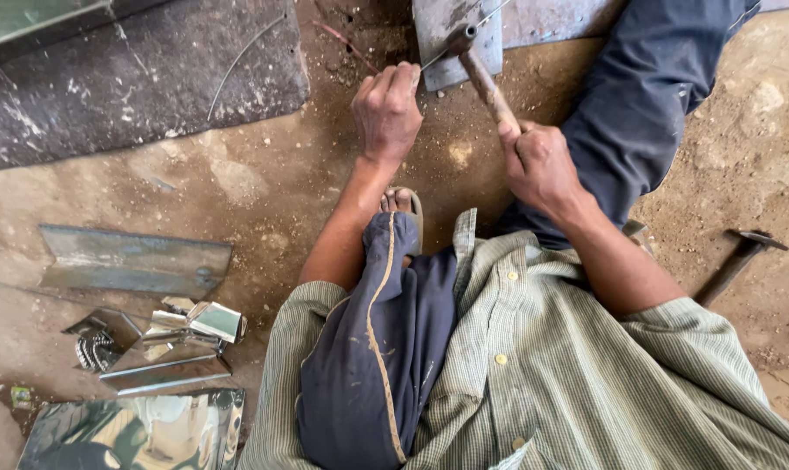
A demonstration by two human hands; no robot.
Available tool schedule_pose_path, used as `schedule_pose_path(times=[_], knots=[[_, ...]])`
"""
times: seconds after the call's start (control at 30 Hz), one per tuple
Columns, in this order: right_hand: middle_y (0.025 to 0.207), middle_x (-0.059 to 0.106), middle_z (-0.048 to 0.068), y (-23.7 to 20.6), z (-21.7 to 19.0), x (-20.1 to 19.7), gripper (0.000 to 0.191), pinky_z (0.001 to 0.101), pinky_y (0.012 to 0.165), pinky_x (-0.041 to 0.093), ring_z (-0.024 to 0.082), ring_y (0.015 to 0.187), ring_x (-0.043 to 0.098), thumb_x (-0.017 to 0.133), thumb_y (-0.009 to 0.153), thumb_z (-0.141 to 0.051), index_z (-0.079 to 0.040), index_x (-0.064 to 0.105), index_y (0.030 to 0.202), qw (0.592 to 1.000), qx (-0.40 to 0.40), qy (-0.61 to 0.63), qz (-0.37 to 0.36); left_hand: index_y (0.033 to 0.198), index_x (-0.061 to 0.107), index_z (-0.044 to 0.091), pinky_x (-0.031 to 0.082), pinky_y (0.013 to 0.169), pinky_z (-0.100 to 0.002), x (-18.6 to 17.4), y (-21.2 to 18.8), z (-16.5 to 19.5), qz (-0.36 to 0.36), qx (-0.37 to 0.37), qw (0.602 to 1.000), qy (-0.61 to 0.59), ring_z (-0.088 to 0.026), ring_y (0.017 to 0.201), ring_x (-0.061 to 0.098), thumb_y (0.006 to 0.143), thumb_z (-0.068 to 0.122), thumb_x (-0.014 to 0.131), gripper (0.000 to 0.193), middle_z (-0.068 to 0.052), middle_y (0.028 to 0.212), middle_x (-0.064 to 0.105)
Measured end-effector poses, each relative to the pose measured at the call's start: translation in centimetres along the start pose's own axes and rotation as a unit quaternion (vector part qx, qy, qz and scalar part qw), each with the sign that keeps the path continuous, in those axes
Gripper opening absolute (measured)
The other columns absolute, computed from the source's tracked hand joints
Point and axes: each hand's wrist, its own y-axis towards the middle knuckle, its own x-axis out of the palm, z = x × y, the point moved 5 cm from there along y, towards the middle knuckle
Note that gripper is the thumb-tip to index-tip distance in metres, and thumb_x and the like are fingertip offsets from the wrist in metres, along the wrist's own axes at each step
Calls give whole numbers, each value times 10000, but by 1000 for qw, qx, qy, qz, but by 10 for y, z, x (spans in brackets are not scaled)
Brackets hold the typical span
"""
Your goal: The person sits on the ground and hammers thin metal wire pieces against a heavy metal block, repeatedly repositioning and turning the wire to bend and flatten it. They then gather the finished wire pieces along with other small metal scraps into a bowl.
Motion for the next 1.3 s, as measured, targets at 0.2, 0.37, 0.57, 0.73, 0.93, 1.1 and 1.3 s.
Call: schedule_pose_path(times=[0.2, 0.37, 0.57, 0.73, 0.93, 1.1, 1.3], knots=[[684, 538, 217, -1, -1, 9, 513, 493, 522, 407, 381, 511, 532, 549, 1114, -162, 51, 495, 651, 999, 20, -19, -41, 1003, 740, 28, 388, 484, -294, -7, 3, 1, -21, -2, 1000, -8, -116, 565, 610, 1025, 112, 637, 134, -78, 768, 734], [714, 533, 229, -5, 2, 11, 504, 495, 548, 408, 406, 559, 530, 531, 1127, -152, 49, 482, 667, 1000, 5, -2, -28, 997, 776, 69, 385, 457, -301, -24, 11, 10, -19, 18, 1000, 13, -130, 524, 582, 989, 55, 666, 111, -56, 724, 713], [673, 530, 224, -17, 12, 2, 512, 489, 515, 387, 383, 510, 515, 500, 1126, -151, 68, 481, 664, 998, 52, 15, -30, 1042, 760, 73, 474, 621, -328, -51, 12, 9, -31, 60, 997, 41, -166, 689, 643, 944, 0, 644, 168, -39, 785, 661], [699, 552, 207, -13, 6, -2, 501, 468, 511, 401, 356, 515, 530, 501, 1140, -175, 63, 516, 700, 999, 42, 24, -1, 1011, 776, 60, 420, 522, -306, -49, 10, 7, -44, 79, 994, 59, -145, 607, 613, 966, -7, 660, 141, -42, 725, 656], [688, 545, 218, 1, 3, -2, 558, 498, 542, 390, 390, 531, 514, 520, 1142, -188, 65, 478, 646, 999, 42, 0, -1, 1014, 759, 50, 417, 554, -328, -65, 11, 9, -47, 99, 991, 76, -160, 647, 612, 938, -24, 626, 171, -51, 738, 628], [715, 550, 231, 1, 5, -4, 549, 501, 546, 398, 416, 570, 535, 524, 1143, -194, 54, 489, 655, 999, 39, -12, -7, 1024, 743, 52, 434, 587, -343, -85, 11, 10, -54, 101, 990, 79, -175, 673, 616, 918, -23, 628, 174, -50, 752, 620], [725, 558, 238, 0, 7, -6, 526, 498, 561, 411, 423, 580, 547, 519, 1143, -184, 54, 494, 675, 999, 33, -13, -9, 1035, 741, 58, 429, 583, -345, -96, 8, 5, -69, 96, 989, 89, -174, 666, 607, 913, -43, 621, 199, -45, 755, 614]])
